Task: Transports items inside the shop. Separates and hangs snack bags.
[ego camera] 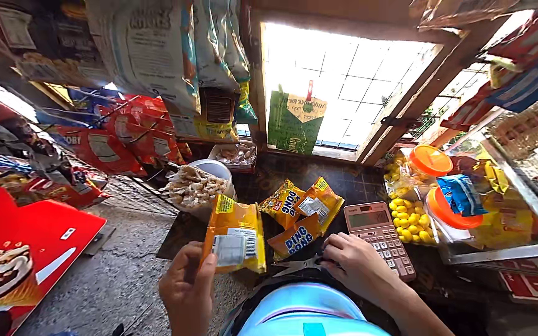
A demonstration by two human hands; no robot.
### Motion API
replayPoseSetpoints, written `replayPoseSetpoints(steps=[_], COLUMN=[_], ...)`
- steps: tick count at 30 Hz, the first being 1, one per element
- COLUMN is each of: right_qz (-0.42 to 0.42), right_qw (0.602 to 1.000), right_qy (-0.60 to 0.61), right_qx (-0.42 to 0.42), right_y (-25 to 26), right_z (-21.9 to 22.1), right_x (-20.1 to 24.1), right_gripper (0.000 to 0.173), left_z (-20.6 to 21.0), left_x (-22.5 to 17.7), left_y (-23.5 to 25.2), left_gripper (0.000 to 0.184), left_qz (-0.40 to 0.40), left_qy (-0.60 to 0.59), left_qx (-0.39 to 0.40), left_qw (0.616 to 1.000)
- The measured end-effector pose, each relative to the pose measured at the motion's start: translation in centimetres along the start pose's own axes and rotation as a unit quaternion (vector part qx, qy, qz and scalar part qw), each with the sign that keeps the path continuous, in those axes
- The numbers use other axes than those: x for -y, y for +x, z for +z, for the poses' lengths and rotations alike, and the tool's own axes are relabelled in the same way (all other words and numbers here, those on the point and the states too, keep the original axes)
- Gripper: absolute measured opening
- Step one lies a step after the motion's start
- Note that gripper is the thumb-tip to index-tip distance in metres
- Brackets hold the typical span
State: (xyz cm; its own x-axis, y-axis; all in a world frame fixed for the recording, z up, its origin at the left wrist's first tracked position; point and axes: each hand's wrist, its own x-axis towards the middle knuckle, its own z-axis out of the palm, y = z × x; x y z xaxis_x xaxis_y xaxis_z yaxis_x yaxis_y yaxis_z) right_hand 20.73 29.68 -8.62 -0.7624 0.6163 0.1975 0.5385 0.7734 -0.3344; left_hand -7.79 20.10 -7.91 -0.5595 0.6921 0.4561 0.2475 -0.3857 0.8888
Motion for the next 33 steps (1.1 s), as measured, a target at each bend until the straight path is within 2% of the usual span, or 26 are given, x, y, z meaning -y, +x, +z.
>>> replayPoseSetpoints(steps=[1,2,5,6,8,10,11,13,15,16,19,23,25,26,27,29,30,31,33], right_qz=[-0.041,-0.066,-0.123,-0.140,-0.149,-0.144,-0.141,-0.130,-0.118,-0.110,-0.075,-0.006,0.021,0.035,0.053,0.078,0.085,0.086,0.043], right_qw=[0.994,0.984,0.962,0.955,0.936,0.915,0.903,0.877,0.846,0.833,0.791,0.719,0.698,0.700,0.721,0.809,0.847,0.869,0.882], right_qy=[0.005,0.025,0.088,0.090,0.096,0.144,0.194,0.314,0.428,0.470,0.561,0.662,0.689,0.686,0.659,0.512,0.406,0.298,0.153], right_qx=[-0.103,-0.164,-0.229,-0.247,-0.305,-0.347,-0.355,-0.340,-0.294,-0.271,-0.230,-0.210,-0.193,-0.194,-0.208,-0.279,-0.333,-0.384,-0.444], right_y=[0.2,0.7,2.6,3.2,4.1,4.2,4.0,3.7,3.4,3.2,2.5,2.0,1.8,1.8,1.9,2.2,2.4,2.6,3.2], right_z=[0.0,-0.3,-0.5,-0.1,0.6,0.6,0.4,0.3,0.3,0.3,0.5,0.9,0.8,0.6,0.4,0.4,0.5,0.4,0.0], right_x=[0.7,1.7,4.3,4.5,4.2,3.8,3.7,3.5,3.2,3.1,3.0,2.8,2.6,2.5,2.5,2.1,1.8,1.7,1.8], right_gripper=[0.022,0.029,0.056,0.056,0.045,0.036,0.033,0.031,0.032,0.033,0.034,0.029,0.030,0.032,0.035,0.045,0.044,0.037,0.016], left_z=[0.6,1.2,3.1,3.7,4.7,5.1,5.2,5.4,5.4,5.4,5.2,5.2,5.4,5.5,5.7,6.2,6.5,6.8,7.6], left_x=[-0.5,-1.1,-2.3,-2.6,-2.9,-2.8,-2.7,-2.3,-1.9,-1.7,-1.3,-1.3,-1.3,-1.2,-1.0,-0.8,-0.6,-0.5,-0.3], left_y=[-0.1,-0.3,-0.6,-0.5,-0.2,0.5,1.0,2.1,2.8,2.9,3.1,3.2,3.0,2.9,2.8,2.5,2.3,2.1,1.7], left_gripper=[0.010,0.008,0.006,0.006,0.008,0.022,0.030,0.038,0.051,0.050,0.025,0.019,0.015,0.012,0.010,0.008,0.009,0.009,0.010], left_qz=[-0.012,-0.025,-0.046,-0.049,-0.034,0.022,0.070,0.159,0.180,0.167,0.107,0.031,0.001,-0.004,-0.007,-0.014,-0.019,-0.024,-0.030], left_qy=[-0.028,-0.052,-0.123,-0.149,-0.188,-0.182,-0.140,0.007,0.103,0.111,0.051,-0.039,-0.066,-0.075,-0.079,-0.081,-0.084,-0.089,-0.093], left_qx=[0.014,0.038,0.148,0.189,0.259,0.302,0.301,0.243,0.222,0.232,0.286,0.336,0.339,0.333,0.322,0.294,0.280,0.269,0.257], left_qw=[0.999,0.998,0.980,0.969,0.947,0.936,0.941,0.957,0.953,0.952,0.951,0.941,0.939,0.940,0.943,0.952,0.956,0.959,0.961])
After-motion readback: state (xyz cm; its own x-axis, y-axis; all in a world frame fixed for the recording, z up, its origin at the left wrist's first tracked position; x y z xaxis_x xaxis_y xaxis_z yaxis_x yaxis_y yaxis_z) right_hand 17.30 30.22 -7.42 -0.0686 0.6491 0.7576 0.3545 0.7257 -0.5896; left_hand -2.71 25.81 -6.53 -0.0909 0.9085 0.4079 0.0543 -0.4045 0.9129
